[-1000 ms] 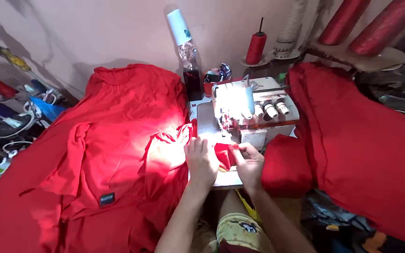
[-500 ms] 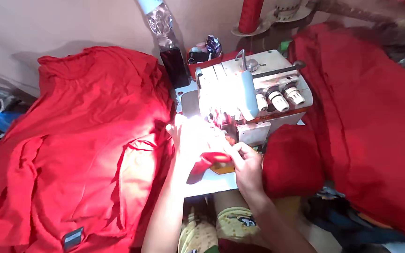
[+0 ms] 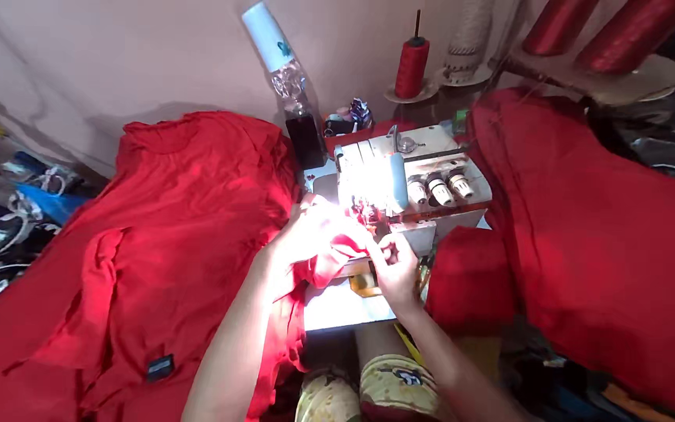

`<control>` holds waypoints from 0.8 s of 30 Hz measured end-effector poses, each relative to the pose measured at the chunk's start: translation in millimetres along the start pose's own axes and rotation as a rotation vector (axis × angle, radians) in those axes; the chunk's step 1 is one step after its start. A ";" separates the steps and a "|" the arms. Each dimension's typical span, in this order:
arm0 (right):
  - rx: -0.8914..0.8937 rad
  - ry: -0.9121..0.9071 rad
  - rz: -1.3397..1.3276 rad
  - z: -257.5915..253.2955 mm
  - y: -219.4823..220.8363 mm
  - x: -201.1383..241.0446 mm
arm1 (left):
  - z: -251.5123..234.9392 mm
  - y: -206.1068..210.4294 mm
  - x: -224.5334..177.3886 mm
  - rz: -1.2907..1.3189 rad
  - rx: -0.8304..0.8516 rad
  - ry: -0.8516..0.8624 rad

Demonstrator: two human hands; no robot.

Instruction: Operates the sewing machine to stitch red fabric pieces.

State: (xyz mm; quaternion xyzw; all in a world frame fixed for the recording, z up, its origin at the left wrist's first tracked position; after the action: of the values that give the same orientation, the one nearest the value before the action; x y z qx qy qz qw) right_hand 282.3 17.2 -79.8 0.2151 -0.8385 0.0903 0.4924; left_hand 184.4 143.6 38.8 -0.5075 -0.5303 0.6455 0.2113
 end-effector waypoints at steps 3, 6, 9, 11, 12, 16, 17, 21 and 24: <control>-0.055 -0.392 0.234 -2.8 4.9 16.0 | 2.6 -8.0 -11.0 0.101 0.042 0.022; -0.001 -0.511 0.237 -15.3 14.7 26.8 | 8.0 -12.2 -13.4 0.089 0.143 0.052; 0.317 -0.280 -0.024 -34.3 12.4 40.5 | -2.7 -7.1 -3.6 -0.098 -0.035 -0.024; 0.617 -0.044 -0.203 -48.9 5.2 47.1 | -9.8 -7.3 3.2 -0.086 -0.159 -0.083; 0.743 0.035 -0.224 -55.2 0.2 48.7 | -10.8 -9.2 1.9 -0.067 -0.144 -0.065; 0.846 0.080 -0.094 -66.3 -17.6 46.9 | -10.3 0.0 0.1 -0.096 0.215 0.168; 0.835 0.109 -0.098 -65.7 -19.9 44.6 | -9.6 2.2 -1.2 -0.121 0.289 0.149; 0.624 0.230 -0.259 -55.5 -24.6 42.6 | -2.8 -2.8 -0.7 -0.040 0.233 0.100; 0.480 0.242 -0.436 -45.6 -23.1 47.2 | 1.4 -7.9 2.7 0.065 0.188 0.088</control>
State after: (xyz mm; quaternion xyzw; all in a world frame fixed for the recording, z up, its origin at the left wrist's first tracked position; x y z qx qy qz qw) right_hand 308.6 0.3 -17.7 0.4867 -0.6631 0.2026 0.5314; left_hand 180.0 147.8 44.6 -0.5303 -0.4406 0.6760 0.2601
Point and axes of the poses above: each hand's wrist, its own z-axis away from the middle knuckle, its own y-axis out of the palm, x = y × z, the point moved 4 cm from there along -z, towards the middle knuckle, and after that the axes turned 3 degrees about -x, right-handed, at the moved point
